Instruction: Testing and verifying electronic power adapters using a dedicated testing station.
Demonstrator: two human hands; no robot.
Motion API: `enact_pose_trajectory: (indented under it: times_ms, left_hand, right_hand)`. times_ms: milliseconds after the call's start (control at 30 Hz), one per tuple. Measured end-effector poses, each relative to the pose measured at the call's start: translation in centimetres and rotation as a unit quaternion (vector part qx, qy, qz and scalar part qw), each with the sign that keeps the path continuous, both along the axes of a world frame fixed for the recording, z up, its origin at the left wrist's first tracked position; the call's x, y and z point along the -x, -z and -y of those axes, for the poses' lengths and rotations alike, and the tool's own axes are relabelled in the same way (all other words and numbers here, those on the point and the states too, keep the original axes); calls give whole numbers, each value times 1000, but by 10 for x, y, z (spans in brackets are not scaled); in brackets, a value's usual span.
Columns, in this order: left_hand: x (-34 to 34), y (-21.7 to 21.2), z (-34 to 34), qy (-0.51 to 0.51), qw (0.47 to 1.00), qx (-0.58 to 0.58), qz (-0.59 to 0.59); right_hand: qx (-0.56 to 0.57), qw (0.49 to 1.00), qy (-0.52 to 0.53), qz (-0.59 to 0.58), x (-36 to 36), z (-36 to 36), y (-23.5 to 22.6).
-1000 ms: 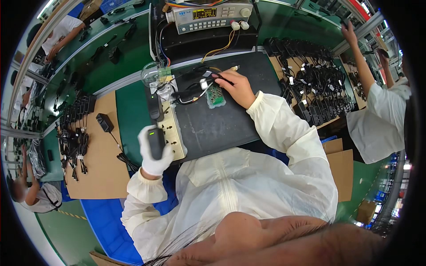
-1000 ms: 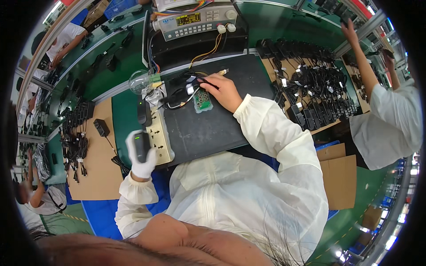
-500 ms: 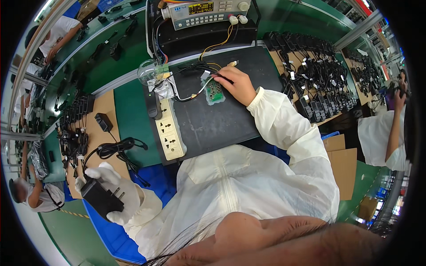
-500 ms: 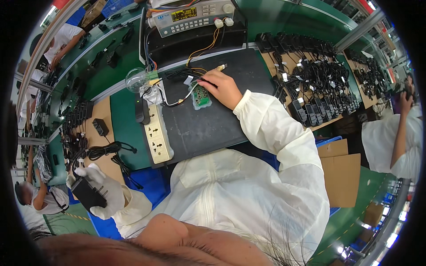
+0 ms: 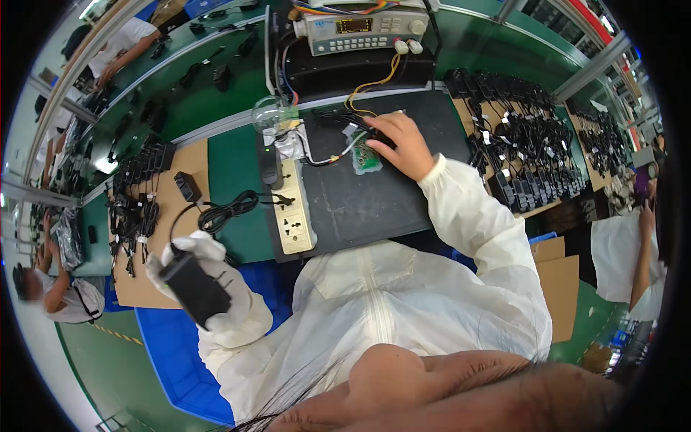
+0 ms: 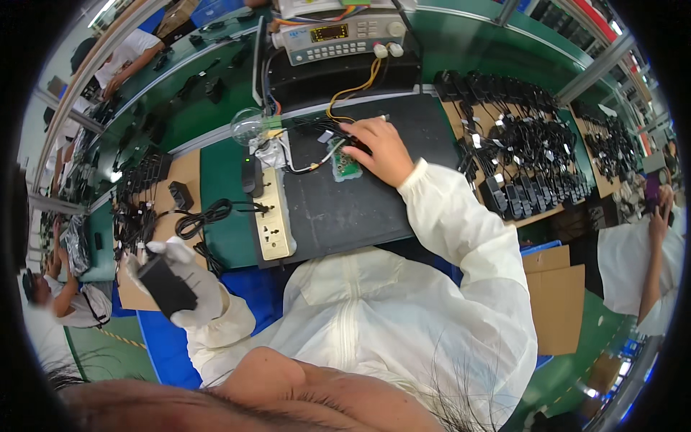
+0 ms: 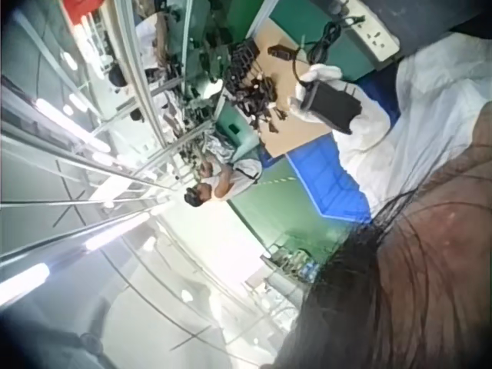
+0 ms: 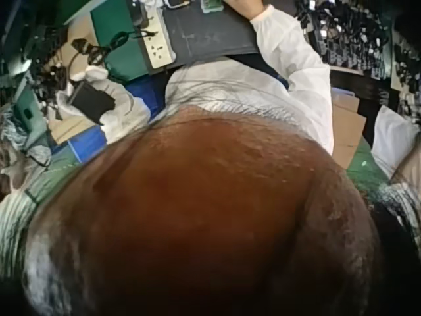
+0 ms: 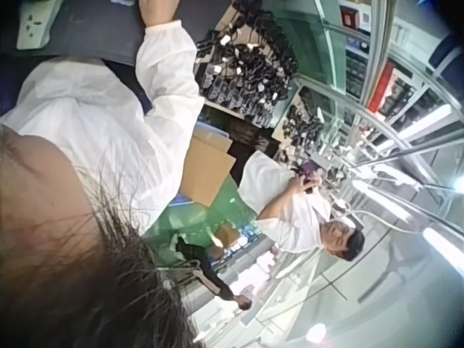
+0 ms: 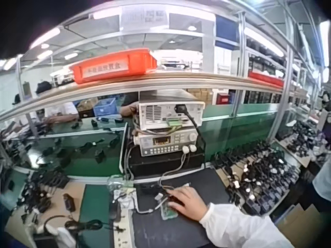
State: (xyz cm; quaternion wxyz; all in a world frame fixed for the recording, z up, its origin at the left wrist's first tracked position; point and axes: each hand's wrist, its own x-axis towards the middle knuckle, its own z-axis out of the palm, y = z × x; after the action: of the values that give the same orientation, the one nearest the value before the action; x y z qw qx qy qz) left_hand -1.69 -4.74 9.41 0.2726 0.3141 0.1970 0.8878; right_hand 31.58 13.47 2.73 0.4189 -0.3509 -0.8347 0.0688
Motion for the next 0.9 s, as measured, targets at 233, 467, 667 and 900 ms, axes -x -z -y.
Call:
enact_pose_trajectory:
  times_ms: [233, 467, 667, 900]
  left_hand:
    - [-58, 28, -15, -4, 907, 130, -401]
    - [-54, -69, -79, -25, 651, -68, -755]
    - [55, -20, -228, 67, 929, 188, -310]
    - [65, 53, -413, -300, 464, 158, -818]
  right_hand:
    - [404, 815, -382, -161, 49, 116, -66]
    - [438, 794, -265, -328, 6, 112, -79]
    - [261, 861, -29, -437, -94, -12, -152]
    - [21, 933, 359, 14, -239, -232, -42]
